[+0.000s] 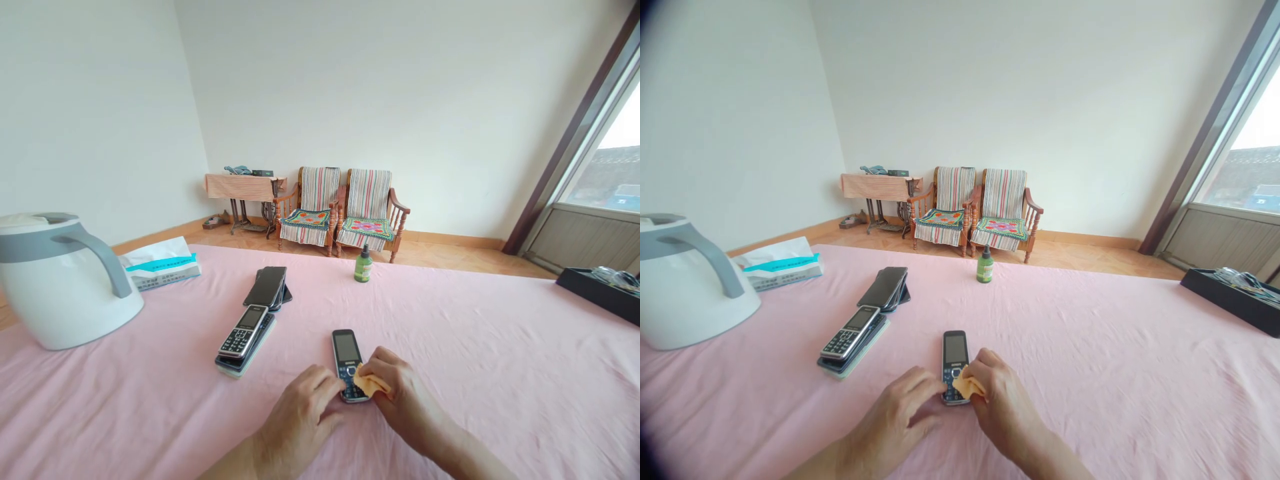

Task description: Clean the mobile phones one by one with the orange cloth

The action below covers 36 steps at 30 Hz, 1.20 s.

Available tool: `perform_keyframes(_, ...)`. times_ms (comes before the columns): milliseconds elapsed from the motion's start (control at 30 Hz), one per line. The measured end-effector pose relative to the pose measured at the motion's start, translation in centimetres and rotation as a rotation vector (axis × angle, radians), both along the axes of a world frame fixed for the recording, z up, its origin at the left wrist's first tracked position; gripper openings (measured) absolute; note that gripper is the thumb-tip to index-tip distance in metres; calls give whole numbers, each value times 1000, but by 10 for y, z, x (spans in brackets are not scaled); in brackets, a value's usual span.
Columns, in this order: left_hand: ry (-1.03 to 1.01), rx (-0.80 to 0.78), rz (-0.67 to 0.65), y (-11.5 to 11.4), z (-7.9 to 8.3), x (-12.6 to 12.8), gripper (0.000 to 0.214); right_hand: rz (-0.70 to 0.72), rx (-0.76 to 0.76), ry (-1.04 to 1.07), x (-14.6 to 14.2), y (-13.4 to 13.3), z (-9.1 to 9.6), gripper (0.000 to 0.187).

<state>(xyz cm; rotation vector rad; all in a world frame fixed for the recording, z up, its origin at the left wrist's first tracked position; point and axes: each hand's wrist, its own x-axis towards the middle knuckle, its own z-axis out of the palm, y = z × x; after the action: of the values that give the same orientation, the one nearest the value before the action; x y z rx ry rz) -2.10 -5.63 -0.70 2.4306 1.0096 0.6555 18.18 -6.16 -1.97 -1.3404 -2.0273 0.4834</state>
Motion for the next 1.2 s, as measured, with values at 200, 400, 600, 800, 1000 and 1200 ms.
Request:
perform_keyframes(200,-28,138,6,6,-6,7,14,37,-8,13,1,-5,-2,43)
perform_keyframes(400,-57,196,-34,7,-10,8,15,91,-23,15,5,-15,-3,44)
perform_keyframes(600,-66,216,-50,7,-11,8,17,30,71,14,5,38,-4,36)
perform_keyframes(800,-75,257,-48,8,-15,7,17,-4,127,-3,1,76,-2,33)
perform_keyframes(1000,-63,243,-44,7,-12,9,18,63,54,-14,6,23,-1,37)
perform_keyframes(1200,-65,250,-57,7,-10,7,21,90,19,-61,7,11,3,40)
